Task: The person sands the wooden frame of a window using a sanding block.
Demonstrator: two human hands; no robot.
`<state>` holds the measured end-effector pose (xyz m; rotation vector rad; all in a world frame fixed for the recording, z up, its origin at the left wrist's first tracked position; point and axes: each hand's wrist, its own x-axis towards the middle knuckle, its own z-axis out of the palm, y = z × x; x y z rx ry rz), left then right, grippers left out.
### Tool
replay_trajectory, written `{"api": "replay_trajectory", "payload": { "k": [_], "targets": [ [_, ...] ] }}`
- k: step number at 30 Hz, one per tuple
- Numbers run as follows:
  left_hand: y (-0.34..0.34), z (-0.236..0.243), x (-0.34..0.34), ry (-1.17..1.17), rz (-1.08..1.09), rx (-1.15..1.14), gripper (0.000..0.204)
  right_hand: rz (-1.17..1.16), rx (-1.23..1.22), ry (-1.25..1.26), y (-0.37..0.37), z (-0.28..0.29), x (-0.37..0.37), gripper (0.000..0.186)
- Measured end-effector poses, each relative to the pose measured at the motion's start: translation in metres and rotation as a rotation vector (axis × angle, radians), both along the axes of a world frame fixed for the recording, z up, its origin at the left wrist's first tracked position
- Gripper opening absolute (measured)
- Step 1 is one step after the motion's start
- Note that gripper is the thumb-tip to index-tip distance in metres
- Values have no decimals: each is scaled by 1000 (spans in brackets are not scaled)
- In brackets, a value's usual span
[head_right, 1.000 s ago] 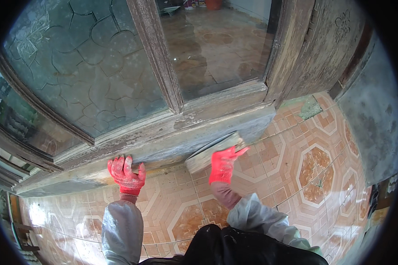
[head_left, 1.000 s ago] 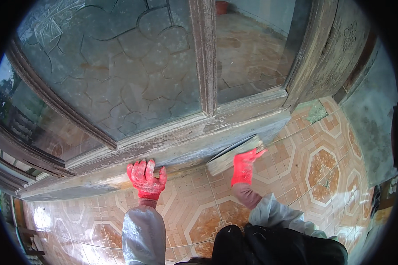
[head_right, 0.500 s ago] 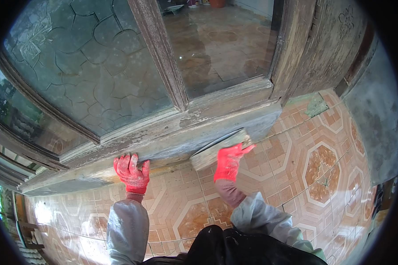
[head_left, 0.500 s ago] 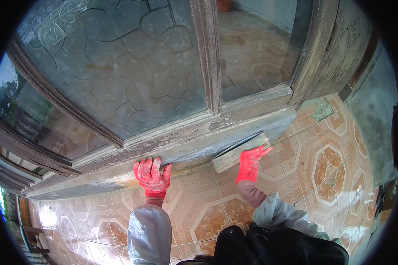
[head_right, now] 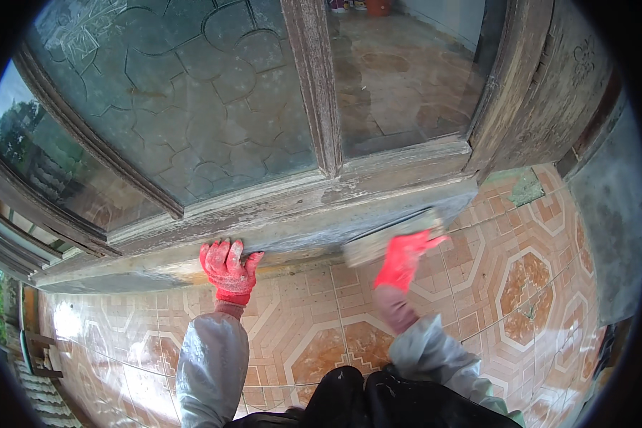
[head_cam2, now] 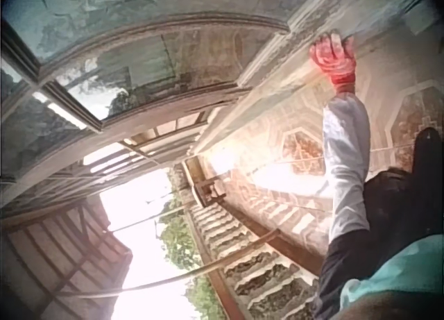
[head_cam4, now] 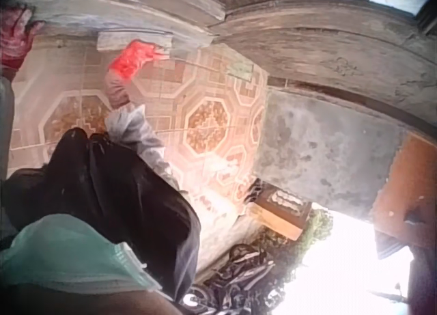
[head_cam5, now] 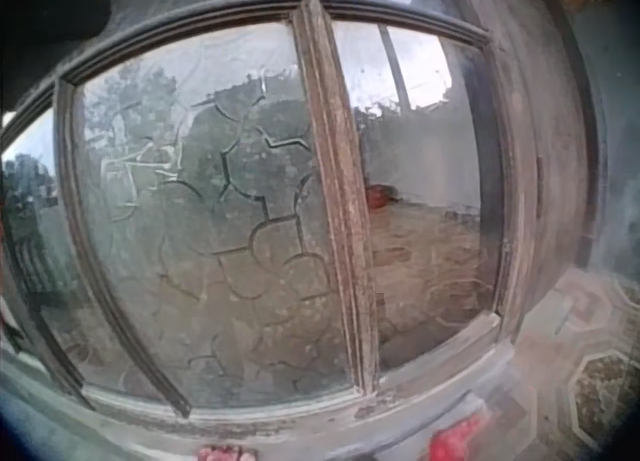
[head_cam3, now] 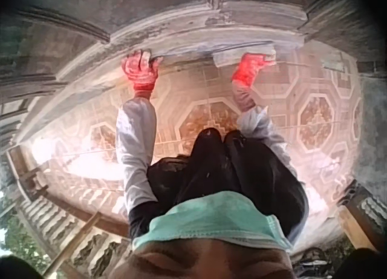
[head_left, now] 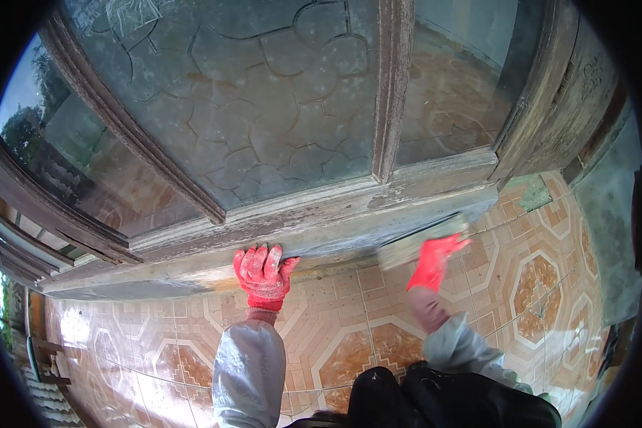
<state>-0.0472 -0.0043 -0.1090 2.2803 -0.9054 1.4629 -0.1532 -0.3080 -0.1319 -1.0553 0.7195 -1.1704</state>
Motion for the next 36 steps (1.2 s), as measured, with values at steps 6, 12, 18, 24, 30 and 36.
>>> {"api": "replay_trajectory", "payload": {
  "k": [6,12,18,24,30,36],
  "targets": [
    [1,5,-1,20,-35,20,41,9,30,-40,-39,8,-7,63],
    [-6,4,1,12,-34,-28,39,-8,10,-183,-102,16,-5,62],
    [1,-1,1,4,-4,-9,38,102,54,-111,-24,21,0,59],
    [2,8,-1,27,-34,14,39,-46,104,-63,-121,-21,-1,63],
    [5,7,-3,31,-5,15,38,51,-13,-204,-42,14,7,54],
    [1,6,-3,53,-43,39,43,171,53,-54,16,-2,-10,56]
  ]
}}
